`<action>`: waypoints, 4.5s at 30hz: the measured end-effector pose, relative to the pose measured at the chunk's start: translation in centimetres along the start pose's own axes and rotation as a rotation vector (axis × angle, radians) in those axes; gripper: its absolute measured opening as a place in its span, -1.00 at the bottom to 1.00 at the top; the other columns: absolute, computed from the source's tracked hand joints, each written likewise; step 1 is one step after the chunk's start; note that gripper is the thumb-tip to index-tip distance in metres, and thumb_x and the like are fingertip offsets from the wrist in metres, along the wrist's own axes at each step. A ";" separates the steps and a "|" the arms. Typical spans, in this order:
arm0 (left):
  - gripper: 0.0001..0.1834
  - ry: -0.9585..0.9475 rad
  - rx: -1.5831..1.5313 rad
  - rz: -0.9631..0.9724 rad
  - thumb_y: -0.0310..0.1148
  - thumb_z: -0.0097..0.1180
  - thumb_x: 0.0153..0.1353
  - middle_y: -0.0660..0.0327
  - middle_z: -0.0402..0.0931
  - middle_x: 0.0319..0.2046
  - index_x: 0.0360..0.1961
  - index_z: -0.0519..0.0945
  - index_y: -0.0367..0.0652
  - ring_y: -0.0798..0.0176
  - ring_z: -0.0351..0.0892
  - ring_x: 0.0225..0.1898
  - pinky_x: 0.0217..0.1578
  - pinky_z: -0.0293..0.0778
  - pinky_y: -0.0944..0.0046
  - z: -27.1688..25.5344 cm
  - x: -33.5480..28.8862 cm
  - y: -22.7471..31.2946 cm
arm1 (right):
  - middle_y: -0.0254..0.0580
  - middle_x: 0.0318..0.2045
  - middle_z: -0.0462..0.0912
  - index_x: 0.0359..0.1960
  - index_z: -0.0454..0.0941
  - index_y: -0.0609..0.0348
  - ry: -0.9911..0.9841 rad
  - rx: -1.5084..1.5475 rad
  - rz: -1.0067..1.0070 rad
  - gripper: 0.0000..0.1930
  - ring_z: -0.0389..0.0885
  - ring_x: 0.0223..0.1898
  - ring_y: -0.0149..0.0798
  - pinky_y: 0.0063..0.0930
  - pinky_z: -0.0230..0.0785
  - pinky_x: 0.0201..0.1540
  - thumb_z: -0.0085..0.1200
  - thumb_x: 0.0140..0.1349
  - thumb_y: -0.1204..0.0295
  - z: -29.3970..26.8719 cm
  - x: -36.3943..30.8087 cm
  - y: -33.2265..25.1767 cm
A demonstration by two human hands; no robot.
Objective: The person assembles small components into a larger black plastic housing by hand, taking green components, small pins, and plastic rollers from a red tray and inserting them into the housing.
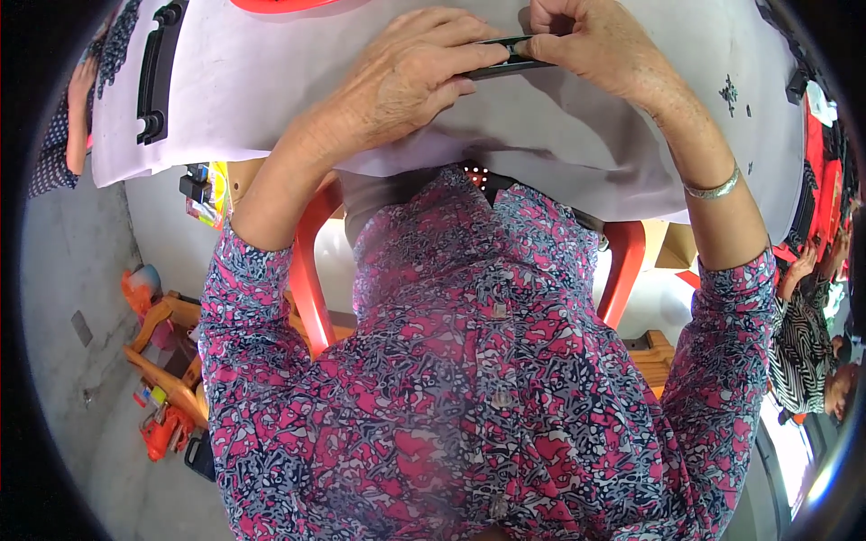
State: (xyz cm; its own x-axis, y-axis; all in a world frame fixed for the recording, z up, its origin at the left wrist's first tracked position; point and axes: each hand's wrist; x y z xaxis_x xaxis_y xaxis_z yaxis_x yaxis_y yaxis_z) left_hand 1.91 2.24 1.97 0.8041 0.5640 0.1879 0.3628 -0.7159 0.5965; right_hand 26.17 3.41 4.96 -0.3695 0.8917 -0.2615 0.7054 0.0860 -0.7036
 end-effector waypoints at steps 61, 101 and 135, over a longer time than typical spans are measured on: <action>-0.76 0.717 -0.075 0.615 -0.59 0.35 0.03 0.01 0.54 -0.15 -0.22 0.68 -0.27 -0.03 0.60 -0.12 -0.13 0.52 0.12 2.7 1.3 -4.4 | -0.36 -0.41 0.60 -0.34 0.61 0.27 -0.142 0.475 0.037 -0.93 0.48 -0.36 -0.47 -0.48 0.36 -0.28 0.08 0.20 0.65 -2.4 -0.9 0.2; -0.68 0.795 0.027 0.333 -0.54 0.41 -0.12 -0.11 0.49 -0.03 -0.25 0.68 -0.29 -0.29 0.43 0.16 0.15 0.39 -0.14 4.7 1.8 -3.6 | -0.11 -0.43 0.37 -0.21 0.54 0.27 0.001 -0.171 -0.261 -0.87 0.38 -0.48 -0.15 -0.28 0.31 -0.36 0.19 0.22 0.58 -1.1 -2.7 -0.9; -0.71 0.511 -0.027 0.038 -0.52 0.29 -0.05 -0.04 0.48 0.06 -0.22 0.63 -0.33 -0.24 0.32 0.26 0.26 0.24 -0.15 2.7 1.4 -0.8 | -0.40 -0.61 0.36 -0.41 0.46 0.23 0.239 -0.001 -0.109 -0.78 0.23 -0.53 -0.53 -0.49 0.18 -0.49 0.21 0.34 0.44 2.5 -2.1 1.1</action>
State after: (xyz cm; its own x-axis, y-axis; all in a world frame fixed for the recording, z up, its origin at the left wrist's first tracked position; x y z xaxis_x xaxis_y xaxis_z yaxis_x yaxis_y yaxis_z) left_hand 4.07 2.50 -0.38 0.4815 0.6716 0.5630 0.3197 -0.7328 0.6007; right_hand 26.20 0.57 3.12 -0.2904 0.9567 -0.0205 0.6696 0.1878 -0.7186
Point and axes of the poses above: each hand's wrist, its own x-axis towards the middle knuckle, its own z-axis out of the palm, y = z × x
